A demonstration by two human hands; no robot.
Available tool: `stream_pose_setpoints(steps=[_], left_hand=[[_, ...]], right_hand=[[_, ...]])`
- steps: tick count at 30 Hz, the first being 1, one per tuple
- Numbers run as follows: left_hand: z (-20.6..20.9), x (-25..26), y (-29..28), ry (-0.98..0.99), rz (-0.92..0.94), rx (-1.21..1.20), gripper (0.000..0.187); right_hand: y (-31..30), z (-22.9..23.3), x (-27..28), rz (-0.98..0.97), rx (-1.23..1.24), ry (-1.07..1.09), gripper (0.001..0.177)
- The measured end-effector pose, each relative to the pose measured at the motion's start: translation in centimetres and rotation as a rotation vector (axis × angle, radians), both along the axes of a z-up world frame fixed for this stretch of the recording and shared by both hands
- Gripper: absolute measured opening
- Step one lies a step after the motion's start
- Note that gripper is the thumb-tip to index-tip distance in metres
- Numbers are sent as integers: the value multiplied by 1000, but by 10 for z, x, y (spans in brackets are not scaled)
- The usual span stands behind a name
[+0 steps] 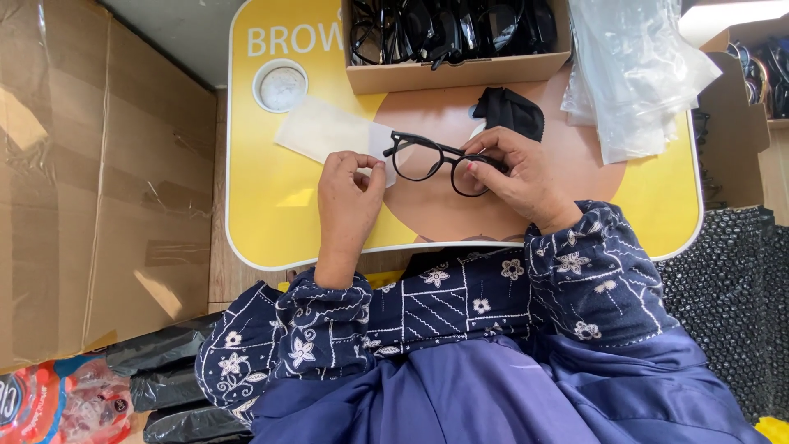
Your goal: Cleaning a pair of sunglasses with a cloth and placing them into a plastic protective sleeve.
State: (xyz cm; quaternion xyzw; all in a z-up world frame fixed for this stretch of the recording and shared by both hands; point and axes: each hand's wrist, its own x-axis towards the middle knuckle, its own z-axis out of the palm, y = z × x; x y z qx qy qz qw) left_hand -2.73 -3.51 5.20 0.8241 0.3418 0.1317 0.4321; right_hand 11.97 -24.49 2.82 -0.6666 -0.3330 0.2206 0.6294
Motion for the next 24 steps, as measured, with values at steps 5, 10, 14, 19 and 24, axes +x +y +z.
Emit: stream_pose_setpoints(steps=[5, 10, 14, 19, 24], left_hand=[[0, 2, -3, -82, 14, 63, 11], [-9, 3, -4, -127, 15, 153, 8], [-11, 4, -10, -141, -39, 288, 6], [-11, 4, -17, -117, -91, 402, 5], [-12, 5, -19, -69, -98, 473, 6]], right_hand=[[2, 0, 2, -6, -21, -43, 12], [1, -6, 2, -13, -5, -71, 12], [1, -10, 6, 1, -19, -98, 13], [2, -14, 7, 1, -3, -140, 13], [0, -13, 8, 1, -20, -134, 16]])
